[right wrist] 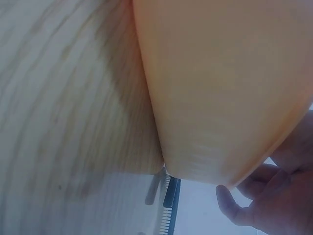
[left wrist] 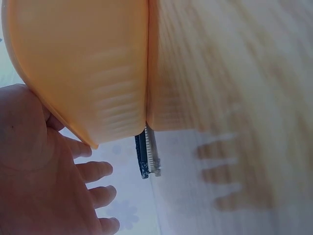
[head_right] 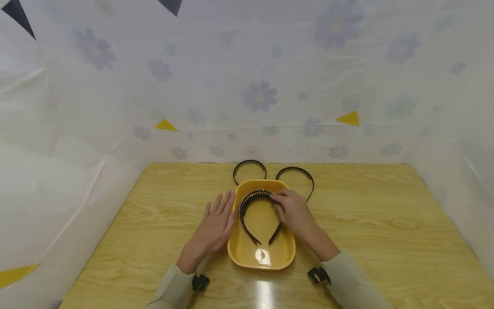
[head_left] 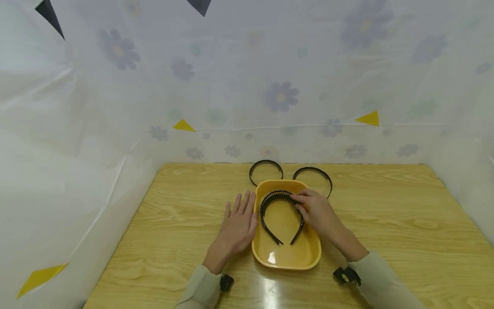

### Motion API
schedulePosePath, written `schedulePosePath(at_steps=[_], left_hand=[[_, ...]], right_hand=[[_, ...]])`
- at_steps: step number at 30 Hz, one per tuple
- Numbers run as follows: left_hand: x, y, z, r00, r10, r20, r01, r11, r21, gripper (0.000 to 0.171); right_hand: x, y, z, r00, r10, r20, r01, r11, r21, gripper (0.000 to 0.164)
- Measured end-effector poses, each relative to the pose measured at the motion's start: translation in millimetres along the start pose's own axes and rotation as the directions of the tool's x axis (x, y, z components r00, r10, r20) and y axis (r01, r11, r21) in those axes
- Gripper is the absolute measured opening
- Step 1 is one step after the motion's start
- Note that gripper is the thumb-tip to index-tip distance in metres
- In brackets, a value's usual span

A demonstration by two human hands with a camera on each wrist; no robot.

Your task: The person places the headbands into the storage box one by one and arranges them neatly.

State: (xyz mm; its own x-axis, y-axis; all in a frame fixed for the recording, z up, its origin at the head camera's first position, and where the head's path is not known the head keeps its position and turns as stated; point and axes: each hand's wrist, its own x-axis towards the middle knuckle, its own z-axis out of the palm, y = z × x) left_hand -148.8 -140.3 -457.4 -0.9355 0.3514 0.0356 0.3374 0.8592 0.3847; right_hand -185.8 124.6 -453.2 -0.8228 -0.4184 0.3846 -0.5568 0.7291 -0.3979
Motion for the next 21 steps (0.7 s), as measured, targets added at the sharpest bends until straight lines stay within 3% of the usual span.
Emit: schedulePosePath(at_steps=[12, 21], left_hand=[[0.3, 0.2, 0.3, 1.000, -0.011, 0.012, 0.011, 1.000, 0.004, 0.059], [-0.1, -0.3, 0.8, 1.000, -0.005, 0.006, 0.005, 1.000, -0.009, 0.059]], right_hand=[[0.1, -1.7, 1.3, 1.000, -0.020, 0.002, 0.020, 0.999, -0.048, 0.030], [1.4, -6.1, -2.2, 0.998, -0.024, 0.054, 0.030, 0.995, -0.100, 0.029]])
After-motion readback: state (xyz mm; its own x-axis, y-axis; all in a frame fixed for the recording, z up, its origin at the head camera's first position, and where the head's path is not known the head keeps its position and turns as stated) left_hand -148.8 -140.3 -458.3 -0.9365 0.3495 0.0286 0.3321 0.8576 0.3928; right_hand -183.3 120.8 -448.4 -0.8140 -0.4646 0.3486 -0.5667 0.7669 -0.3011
